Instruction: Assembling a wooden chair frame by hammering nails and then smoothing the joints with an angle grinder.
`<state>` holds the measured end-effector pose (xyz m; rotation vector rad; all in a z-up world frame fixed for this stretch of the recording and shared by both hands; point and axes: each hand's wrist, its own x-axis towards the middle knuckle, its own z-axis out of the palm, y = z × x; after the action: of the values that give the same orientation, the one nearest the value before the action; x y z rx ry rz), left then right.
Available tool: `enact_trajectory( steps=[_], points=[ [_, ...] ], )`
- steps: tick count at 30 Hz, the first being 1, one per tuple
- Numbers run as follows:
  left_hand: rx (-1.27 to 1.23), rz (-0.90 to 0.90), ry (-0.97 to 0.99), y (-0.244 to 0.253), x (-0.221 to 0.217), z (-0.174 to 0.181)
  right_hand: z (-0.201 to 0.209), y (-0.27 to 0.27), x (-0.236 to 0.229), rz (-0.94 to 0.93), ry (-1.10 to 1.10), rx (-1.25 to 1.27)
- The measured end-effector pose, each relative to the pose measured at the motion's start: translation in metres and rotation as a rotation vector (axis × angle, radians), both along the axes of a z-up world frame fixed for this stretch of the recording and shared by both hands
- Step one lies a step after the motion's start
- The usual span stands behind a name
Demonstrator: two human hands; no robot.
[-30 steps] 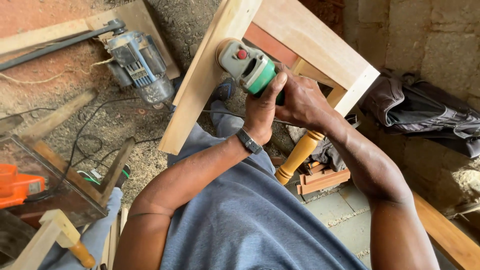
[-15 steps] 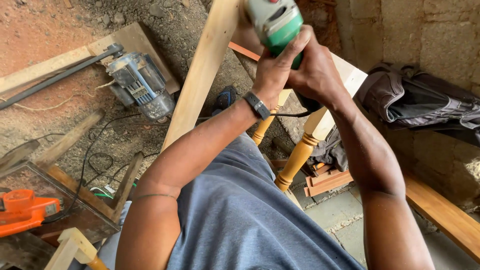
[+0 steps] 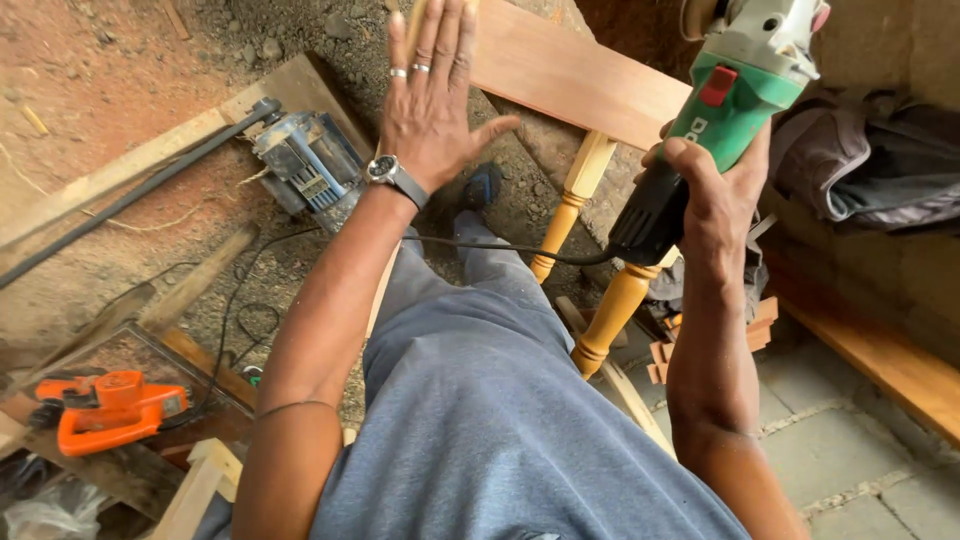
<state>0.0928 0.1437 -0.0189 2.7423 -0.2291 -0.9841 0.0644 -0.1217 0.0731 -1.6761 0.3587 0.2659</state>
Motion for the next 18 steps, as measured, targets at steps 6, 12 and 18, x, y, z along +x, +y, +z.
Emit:
enact_trajectory(
  steps=[6, 12, 18],
  points=[
    [0.128, -0.091, -0.211, 0.013, -0.099, -0.001, 0.004, -0.013, -0.016, -0.017, -0.032, 0.039],
    [0.067, -0.027, -0.692, 0.044, -0.253, -0.023, -0.028, -0.050, -0.033, 0.045, -0.157, -0.024],
    [0.049, -0.060, -0.763, 0.070, -0.330, -0.015, -0.027, -0.052, -0.059, 0.140, -0.133, -0.259]
  ],
)
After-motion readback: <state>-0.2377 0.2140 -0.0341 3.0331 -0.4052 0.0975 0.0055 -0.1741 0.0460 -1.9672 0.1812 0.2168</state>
